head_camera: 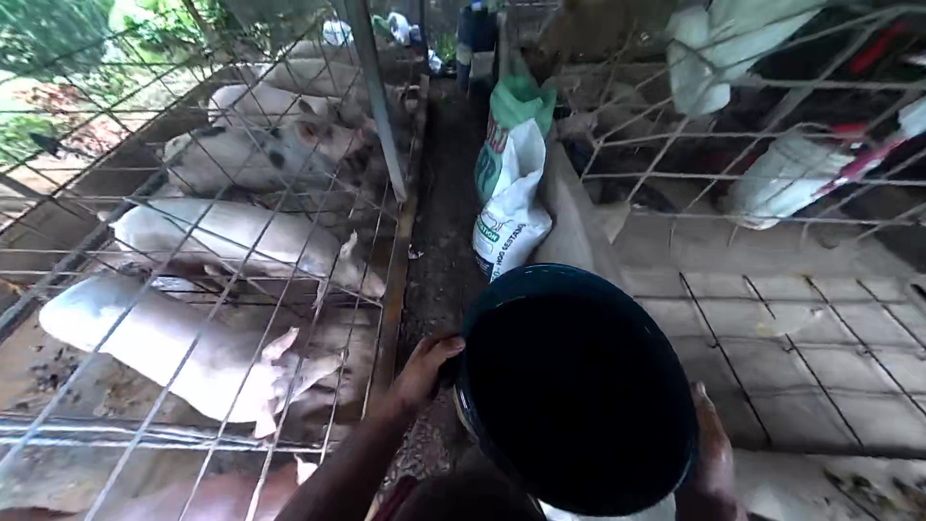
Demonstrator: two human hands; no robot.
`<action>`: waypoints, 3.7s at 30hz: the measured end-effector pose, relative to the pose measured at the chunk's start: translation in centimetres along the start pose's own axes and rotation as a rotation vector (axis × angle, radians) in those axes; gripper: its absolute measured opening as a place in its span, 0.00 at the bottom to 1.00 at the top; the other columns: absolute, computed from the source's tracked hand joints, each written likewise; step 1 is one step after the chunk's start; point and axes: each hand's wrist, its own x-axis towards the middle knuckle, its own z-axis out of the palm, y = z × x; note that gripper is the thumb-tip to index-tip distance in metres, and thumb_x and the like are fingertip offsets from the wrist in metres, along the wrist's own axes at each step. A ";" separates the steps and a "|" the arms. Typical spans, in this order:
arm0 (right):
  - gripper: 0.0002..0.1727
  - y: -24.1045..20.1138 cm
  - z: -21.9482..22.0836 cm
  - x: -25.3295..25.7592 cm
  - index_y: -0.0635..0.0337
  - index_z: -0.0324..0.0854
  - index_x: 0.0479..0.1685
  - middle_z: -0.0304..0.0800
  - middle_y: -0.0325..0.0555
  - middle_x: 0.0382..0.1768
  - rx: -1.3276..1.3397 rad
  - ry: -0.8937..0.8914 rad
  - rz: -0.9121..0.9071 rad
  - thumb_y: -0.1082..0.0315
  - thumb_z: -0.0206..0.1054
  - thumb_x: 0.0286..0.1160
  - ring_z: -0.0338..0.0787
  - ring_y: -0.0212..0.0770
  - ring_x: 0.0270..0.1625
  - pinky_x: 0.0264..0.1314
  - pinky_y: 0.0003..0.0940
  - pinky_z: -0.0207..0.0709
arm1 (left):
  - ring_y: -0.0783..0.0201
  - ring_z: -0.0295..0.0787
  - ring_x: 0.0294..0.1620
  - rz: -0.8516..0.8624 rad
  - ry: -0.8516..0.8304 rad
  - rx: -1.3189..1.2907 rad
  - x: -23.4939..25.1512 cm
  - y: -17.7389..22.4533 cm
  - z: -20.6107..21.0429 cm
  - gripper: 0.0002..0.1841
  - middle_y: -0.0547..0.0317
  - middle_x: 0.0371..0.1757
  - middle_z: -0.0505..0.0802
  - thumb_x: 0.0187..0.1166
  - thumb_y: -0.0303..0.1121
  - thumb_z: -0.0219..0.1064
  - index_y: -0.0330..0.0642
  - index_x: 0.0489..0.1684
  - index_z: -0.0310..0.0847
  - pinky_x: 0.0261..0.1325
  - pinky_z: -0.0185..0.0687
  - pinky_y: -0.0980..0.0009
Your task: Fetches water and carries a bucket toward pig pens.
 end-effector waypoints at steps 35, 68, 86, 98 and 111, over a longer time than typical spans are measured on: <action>0.37 10.0 74.8 118.9 0.51 0.78 0.72 0.93 0.36 0.57 -0.088 -0.078 0.032 0.31 0.48 0.86 0.92 0.31 0.60 0.65 0.39 0.88 | 0.68 0.92 0.36 0.027 0.171 -0.012 127.4 43.3 -44.8 0.21 0.61 0.35 0.94 0.82 0.50 0.54 0.45 0.44 0.87 0.41 0.90 0.66; 0.31 23.3 129.0 236.0 0.61 0.81 0.70 0.90 0.51 0.61 -0.303 0.064 0.128 0.47 0.40 0.95 0.90 0.40 0.63 0.67 0.46 0.86 | 0.64 0.94 0.48 0.001 0.104 -0.061 246.3 74.3 -76.7 0.23 0.55 0.47 0.95 0.84 0.52 0.58 0.41 0.58 0.84 0.53 0.92 0.63; 0.23 25.7 138.5 282.7 0.70 0.78 0.74 0.86 0.66 0.67 -0.561 0.331 0.323 0.65 0.46 0.95 0.84 0.53 0.72 0.79 0.49 0.73 | 0.67 0.92 0.33 -0.148 -0.128 0.312 302.0 84.5 -75.0 0.27 0.62 0.36 0.93 0.81 0.60 0.63 0.43 0.56 0.78 0.36 0.93 0.65; 0.21 32.8 129.2 303.5 0.69 0.79 0.72 0.84 0.65 0.70 -0.442 0.384 0.597 0.63 0.53 0.94 0.82 0.57 0.75 0.81 0.53 0.71 | 0.67 0.82 0.17 -0.381 -0.047 0.572 322.3 82.9 -60.4 0.19 0.59 0.25 0.86 0.93 0.46 0.53 0.37 0.52 0.79 0.20 0.85 0.68; 0.26 31.5 128.4 308.1 0.58 0.75 0.75 0.87 0.48 0.62 0.288 0.603 0.562 0.51 0.45 0.97 0.87 0.36 0.60 0.65 0.38 0.82 | 0.67 0.81 0.14 -0.399 -0.090 0.545 329.3 82.4 -54.4 0.27 0.62 0.17 0.83 0.95 0.49 0.44 0.44 0.28 0.78 0.20 0.85 0.68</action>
